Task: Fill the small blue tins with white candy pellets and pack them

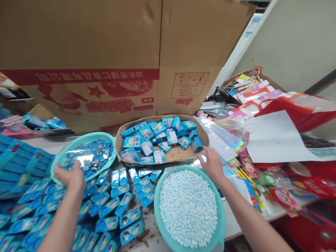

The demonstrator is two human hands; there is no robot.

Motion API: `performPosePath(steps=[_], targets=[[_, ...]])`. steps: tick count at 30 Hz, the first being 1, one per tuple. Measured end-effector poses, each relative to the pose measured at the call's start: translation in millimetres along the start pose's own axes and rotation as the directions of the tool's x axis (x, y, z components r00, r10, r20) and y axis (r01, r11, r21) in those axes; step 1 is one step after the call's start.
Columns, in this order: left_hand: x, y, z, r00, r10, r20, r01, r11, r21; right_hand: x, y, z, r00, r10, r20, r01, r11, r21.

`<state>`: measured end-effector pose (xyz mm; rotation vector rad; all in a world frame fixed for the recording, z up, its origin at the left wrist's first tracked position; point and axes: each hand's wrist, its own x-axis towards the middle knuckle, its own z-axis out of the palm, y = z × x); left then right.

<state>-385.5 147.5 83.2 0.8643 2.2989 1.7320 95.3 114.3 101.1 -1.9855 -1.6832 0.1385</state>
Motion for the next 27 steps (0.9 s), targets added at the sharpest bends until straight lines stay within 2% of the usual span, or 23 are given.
performPosePath(steps=[1,2,3,4,5,6,7,9,10,11,12,13,14,16,18,20,21,22,24,25,27], targets=[[-31,2,-2.1,0.999,0.048,0.020,-0.049,0.997,0.066,25,3,3,0.994,0.045,0.096,-0.038,0.996,-0.078],[-68,4,-4.3,0.988,0.107,0.114,-0.119,0.987,0.107,48,7,8,0.988,0.071,0.134,-0.059,0.994,-0.095],[-110,6,-6.4,0.935,0.183,0.303,-0.215,0.974,0.075,69,10,16,0.982,0.090,0.165,-0.074,0.992,-0.099],[-155,9,-8.2,0.838,0.278,0.470,-0.321,0.947,0.012,86,15,25,0.974,0.114,0.194,-0.095,0.990,-0.102],[-201,12,-9.2,0.688,0.381,0.618,-0.436,0.897,-0.067,100,19,34,0.966,0.138,0.217,-0.120,0.988,-0.095],[-246,15,-9.0,0.489,0.489,0.723,-0.553,0.814,-0.177,110,23,44,0.958,0.159,0.240,-0.143,0.986,-0.084],[-288,18,-7.4,0.300,0.550,0.779,-0.635,0.725,-0.267,116,28,52,0.949,0.177,0.260,-0.165,0.984,-0.068],[-356,24,0.3,-0.028,0.593,0.805,-0.704,0.560,-0.437,124,37,64,0.932,0.197,0.304,-0.200,0.980,-0.023],[-381,26,5.8,-0.173,0.580,0.796,-0.706,0.491,-0.511,127,41,67,0.923,0.197,0.331,-0.211,0.978,0.005],[-398,27,11.6,-0.270,0.560,0.784,-0.699,0.446,-0.559,130,45,68,0.914,0.192,0.359,-0.219,0.975,0.036],[-409,27,17.1,-0.334,0.536,0.775,-0.691,0.421,-0.588,132,48,66,0.904,0.183,0.386,-0.226,0.972,0.069],[-416,25,22.0,-0.363,0.518,0.774,-0.689,0.410,-0.598,135,51,62,0.896,0.172,0.410,-0.233,0.967,0.104],[-419,22,25.7,-0.369,0.506,0.779,-0.694,0.408,-0.593,137,54,55,0.890,0.158,0.428,-0.239,0.961,0.142],[-420,16,29.8,-0.349,0.491,0.798,-0.717,0.408,-0.565,139,60,34,0.889,0.129,0.439,-0.249,0.941,0.228],[-419,11,31.1,-0.294,0.476,0.829,-0.764,0.404,-0.503,132,70,6,0.901,0.098,0.422,-0.255,0.907,0.334],[-419,10,32.4,-0.194,0.458,0.868,-0.826,0.401,-0.396,113,85,-24,0.922,0.070,0.381,-0.252,0.857,0.451],[-419,11,33.8,-0.134,0.451,0.883,-0.856,0.396,-0.332,98,94,-39,0.931,0.061,0.361,-0.263,0.797,0.544],[-419,13,36.0,-0.079,0.448,0.891,-0.882,0.385,-0.272,81,105,-51,0.936,0.056,0.346,-0.279,0.716,0.639],[-418,16,42.6,0.004,0.456,0.890,-0.920,0.350,-0.175,39,127,-70,0.926,0.052,0.373,-0.367,0.338,0.866],[-417,17,46.9,0.036,0.464,0.885,-0.933,0.332,-0.136,16,138,-75,0.902,0.046,0.430,-0.431,0.188,0.883],[-413,17,56.9,0.104,0.479,0.871,-0.950,0.307,-0.055,-31,160,-80,0.831,0.058,0.553,-0.555,0.020,0.832]])
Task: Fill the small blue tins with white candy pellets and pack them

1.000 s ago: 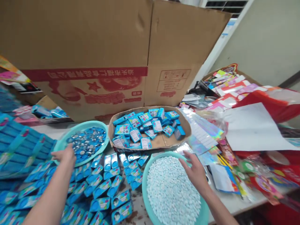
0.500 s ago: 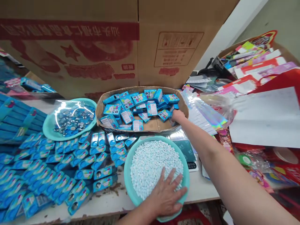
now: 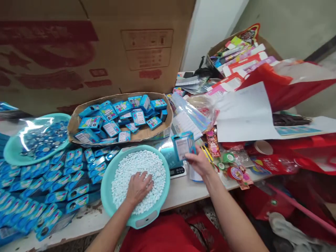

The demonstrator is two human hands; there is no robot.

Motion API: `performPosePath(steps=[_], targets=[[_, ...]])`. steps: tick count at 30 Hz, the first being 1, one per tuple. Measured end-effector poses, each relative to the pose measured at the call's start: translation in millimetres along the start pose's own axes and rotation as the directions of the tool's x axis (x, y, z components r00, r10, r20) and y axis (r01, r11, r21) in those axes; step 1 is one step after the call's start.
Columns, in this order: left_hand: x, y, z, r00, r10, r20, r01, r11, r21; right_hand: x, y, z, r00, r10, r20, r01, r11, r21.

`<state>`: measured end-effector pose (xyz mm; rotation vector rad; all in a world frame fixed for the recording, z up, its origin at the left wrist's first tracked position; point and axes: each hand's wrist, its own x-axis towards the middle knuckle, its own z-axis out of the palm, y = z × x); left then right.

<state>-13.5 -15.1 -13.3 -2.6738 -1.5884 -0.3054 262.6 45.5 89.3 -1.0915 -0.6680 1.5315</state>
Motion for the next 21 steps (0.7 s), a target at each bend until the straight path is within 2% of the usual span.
performPosePath(steps=[3,5,7,9,11,13,15,17,18,19,21], targets=[[12,-10,8.0,0.997,-0.067,-0.044,0.070,0.995,0.064,-50,39,-24,0.993,0.107,-0.047,-0.100,0.987,0.129],[16,-18,13.4,0.992,-0.101,-0.071,0.106,0.992,0.063,-76,64,-28,0.983,0.174,-0.060,-0.165,0.978,0.129],[16,-24,17.5,0.989,-0.118,-0.085,0.119,0.993,0.007,-95,85,-24,0.968,0.249,-0.010,-0.247,0.963,0.109],[15,-29,19.7,0.993,-0.097,-0.071,0.093,0.994,-0.056,-108,102,-17,0.955,0.287,0.080,-0.292,0.955,0.052],[13,-29,20.5,0.995,-0.075,-0.061,0.072,0.995,-0.063,-114,113,-16,0.955,0.272,0.116,-0.267,0.962,-0.064],[12,-26,20.9,0.993,-0.087,-0.076,0.085,0.996,-0.022,-115,118,-25,0.962,0.251,0.109,-0.230,0.957,-0.175],[13,-21,21.4,0.987,-0.118,-0.108,0.120,0.993,0.017,-111,119,-42,0.946,0.285,0.156,-0.240,0.937,-0.253],[14,-17,21.8,0.982,-0.140,-0.129,0.146,0.989,0.034,-103,117,-59,0.906,0.362,0.219,-0.239,0.865,-0.441],[15,-16,21.8,0.979,-0.152,-0.135,0.158,0.987,0.035,-98,115,-65,0.892,0.393,0.224,-0.210,0.798,-0.564],[15,-15,21.6,0.977,-0.162,-0.137,0.168,0.985,0.033,-92,114,-69,0.888,0.410,0.209,-0.174,0.719,-0.673],[16,-14,20.8,0.976,-0.175,-0.134,0.180,0.983,0.026,-84,110,-69,0.913,0.367,0.180,-0.067,0.570,-0.819]])
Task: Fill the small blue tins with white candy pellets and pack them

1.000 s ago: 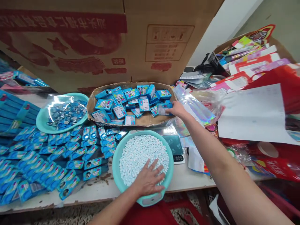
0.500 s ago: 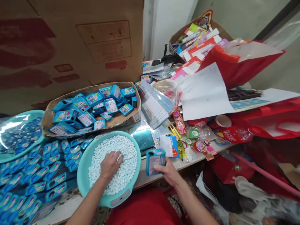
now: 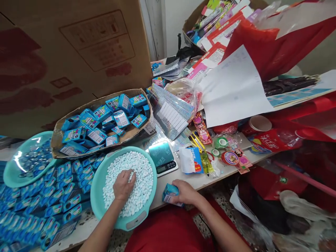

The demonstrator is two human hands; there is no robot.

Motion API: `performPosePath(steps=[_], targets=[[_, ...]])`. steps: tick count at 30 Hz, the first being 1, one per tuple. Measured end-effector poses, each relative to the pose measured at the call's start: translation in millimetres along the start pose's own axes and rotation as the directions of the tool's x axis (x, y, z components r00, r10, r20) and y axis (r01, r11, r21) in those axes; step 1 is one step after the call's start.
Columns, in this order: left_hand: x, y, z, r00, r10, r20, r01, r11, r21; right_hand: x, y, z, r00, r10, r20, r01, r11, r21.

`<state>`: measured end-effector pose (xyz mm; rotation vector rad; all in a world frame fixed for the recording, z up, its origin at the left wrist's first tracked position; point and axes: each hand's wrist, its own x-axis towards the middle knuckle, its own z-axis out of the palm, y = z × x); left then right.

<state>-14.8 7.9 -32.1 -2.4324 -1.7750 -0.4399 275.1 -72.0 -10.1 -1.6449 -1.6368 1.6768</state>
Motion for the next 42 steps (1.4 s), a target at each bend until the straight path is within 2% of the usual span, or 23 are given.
performPosePath(steps=[2,4,6,8,17,21,29,32,34,36,38,40,42], targets=[[0,1,-1.3,1.000,-0.017,0.001,0.017,1.000,-0.002,5,-8,1,0.994,-0.082,-0.067,0.069,0.980,-0.188],[0,2,-2.5,1.000,-0.030,0.008,0.030,1.000,-0.009,8,-16,5,0.982,-0.158,-0.106,0.103,0.910,-0.403],[0,2,-3.2,0.999,-0.037,0.016,0.037,0.999,-0.017,9,-20,10,0.978,-0.167,-0.122,0.076,0.842,-0.535],[0,3,-3.5,0.999,-0.042,0.022,0.043,0.999,-0.017,10,-20,14,0.981,-0.148,-0.127,0.044,0.803,-0.595],[-2,3,-3.6,0.998,-0.064,0.031,0.064,0.998,-0.012,15,-22,15,0.983,-0.114,-0.143,-0.009,0.751,-0.660],[-2,3,-2.8,0.997,-0.074,0.034,0.074,0.997,-0.018,16,-26,14,0.987,-0.082,-0.138,-0.029,0.755,-0.655],[-1,5,-3.6,0.994,-0.100,0.040,0.101,0.994,-0.039,22,-38,10,0.976,-0.093,-0.195,-0.049,0.782,-0.621],[-1,4,-3.3,0.994,-0.107,0.038,0.109,0.993,-0.040,8,-35,13,0.961,-0.173,-0.217,0.023,0.830,-0.558],[-1,4,-2.3,0.993,-0.113,0.039,0.115,0.992,-0.051,-8,-29,19,0.946,-0.223,-0.236,0.095,0.884,-0.457],[-2,3,-0.8,0.992,-0.119,0.038,0.121,0.991,-0.062,-26,-21,27,0.949,-0.183,-0.258,0.110,0.956,-0.272],[-2,3,0.8,0.991,-0.131,0.036,0.133,0.989,-0.068,-39,-12,33,0.954,-0.071,-0.290,0.070,0.997,-0.013],[-1,3,1.7,0.986,-0.165,0.038,0.167,0.982,-0.086,-48,-8,36,0.942,0.021,-0.336,0.068,0.966,0.251],[3,4,1.2,0.973,-0.222,0.060,0.228,0.963,-0.143,-51,-10,33,0.916,0.063,-0.397,0.129,0.890,0.438]])
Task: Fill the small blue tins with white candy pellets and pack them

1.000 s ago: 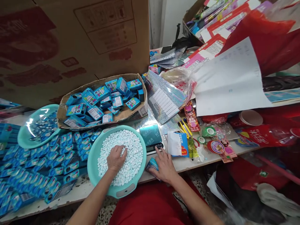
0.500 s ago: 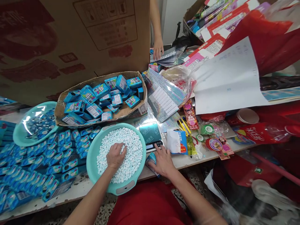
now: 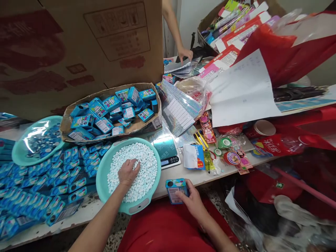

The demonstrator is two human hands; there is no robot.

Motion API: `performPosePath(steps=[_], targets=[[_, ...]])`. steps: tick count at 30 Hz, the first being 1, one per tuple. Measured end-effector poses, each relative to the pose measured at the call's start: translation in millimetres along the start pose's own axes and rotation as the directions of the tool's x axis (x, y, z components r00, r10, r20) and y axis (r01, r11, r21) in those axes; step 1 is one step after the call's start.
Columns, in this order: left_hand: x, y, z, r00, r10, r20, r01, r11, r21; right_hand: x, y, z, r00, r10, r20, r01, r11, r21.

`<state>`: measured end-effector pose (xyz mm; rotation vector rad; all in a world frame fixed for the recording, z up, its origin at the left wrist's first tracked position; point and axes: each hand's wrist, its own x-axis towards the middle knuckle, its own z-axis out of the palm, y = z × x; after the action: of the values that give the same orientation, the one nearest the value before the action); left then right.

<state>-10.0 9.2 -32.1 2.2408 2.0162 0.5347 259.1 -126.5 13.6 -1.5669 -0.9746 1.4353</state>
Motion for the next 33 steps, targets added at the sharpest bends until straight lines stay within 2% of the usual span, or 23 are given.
performPosePath(steps=[2,4,5,7,9,11,14,15,16,18,20,22,23,25,27,30,33], targets=[[4,3,-2.8,0.995,-0.094,0.019,0.096,0.988,-0.125,1,-9,-2,0.999,0.003,-0.043,0.003,0.992,0.127],[9,6,-8.8,0.964,-0.258,0.068,0.265,0.900,-0.346,3,-21,-2,0.999,0.015,-0.050,-0.005,0.984,0.180],[10,7,-13.1,0.925,-0.358,0.130,0.375,0.795,-0.477,3,-27,-2,0.998,0.022,-0.051,-0.012,0.981,0.193],[11,9,-23.3,0.815,-0.500,0.292,0.551,0.516,-0.656,2,-39,1,0.997,0.031,-0.071,-0.014,0.972,0.233],[9,9,-34.3,0.741,-0.539,0.401,0.620,0.318,-0.717,2,-51,7,0.993,0.039,-0.107,-0.005,0.952,0.305],[6,8,-44.1,0.701,-0.527,0.481,0.614,0.103,-0.782,3,-64,19,0.992,0.041,-0.117,0.002,0.939,0.344],[5,6,-55.2,0.593,-0.435,0.677,0.538,-0.412,-0.736,7,-80,48,0.997,0.024,-0.069,-0.005,0.965,0.263],[6,6,-58.3,0.560,-0.393,0.729,0.507,-0.533,-0.677,9,-85,58,0.999,0.015,-0.053,-0.003,0.975,0.221],[8,5,-61.4,0.540,-0.361,0.760,0.489,-0.600,-0.632,11,-88,69,0.999,0.003,-0.044,0.004,0.983,0.181],[13,5,-68.5,0.530,-0.311,0.789,0.474,-0.662,-0.580,16,-92,89,0.998,-0.034,-0.046,0.037,0.996,0.086],[18,7,-77.5,0.542,-0.279,0.792,0.474,-0.677,-0.563,21,-92,106,0.993,-0.103,-0.053,0.099,0.993,-0.068],[22,11,-88.2,0.580,-0.243,0.777,0.486,-0.663,-0.570,27,-90,122,0.976,-0.209,-0.060,0.187,0.947,-0.259],[23,14,-93.8,0.613,-0.224,0.758,0.488,-0.647,-0.586,29,-89,129,0.962,-0.266,-0.060,0.230,0.910,-0.346],[24,21,-104.8,0.695,-0.224,0.683,0.457,-0.596,-0.660,31,-88,143,0.932,-0.361,-0.045,0.300,0.833,-0.465],[25,28,-114.1,0.750,-0.289,0.595,0.401,-0.517,-0.757,32,-89,156,0.911,-0.411,-0.024,0.338,0.782,-0.524],[24,35,-123.2,0.787,-0.377,0.488,0.335,-0.402,-0.852,32,-93,167,0.899,-0.437,-0.019,0.356,0.756,-0.549],[24,37,-126.4,0.830,-0.384,0.406,0.287,-0.330,-0.899,32,-95,168,0.894,-0.447,-0.009,0.374,0.759,-0.534]])
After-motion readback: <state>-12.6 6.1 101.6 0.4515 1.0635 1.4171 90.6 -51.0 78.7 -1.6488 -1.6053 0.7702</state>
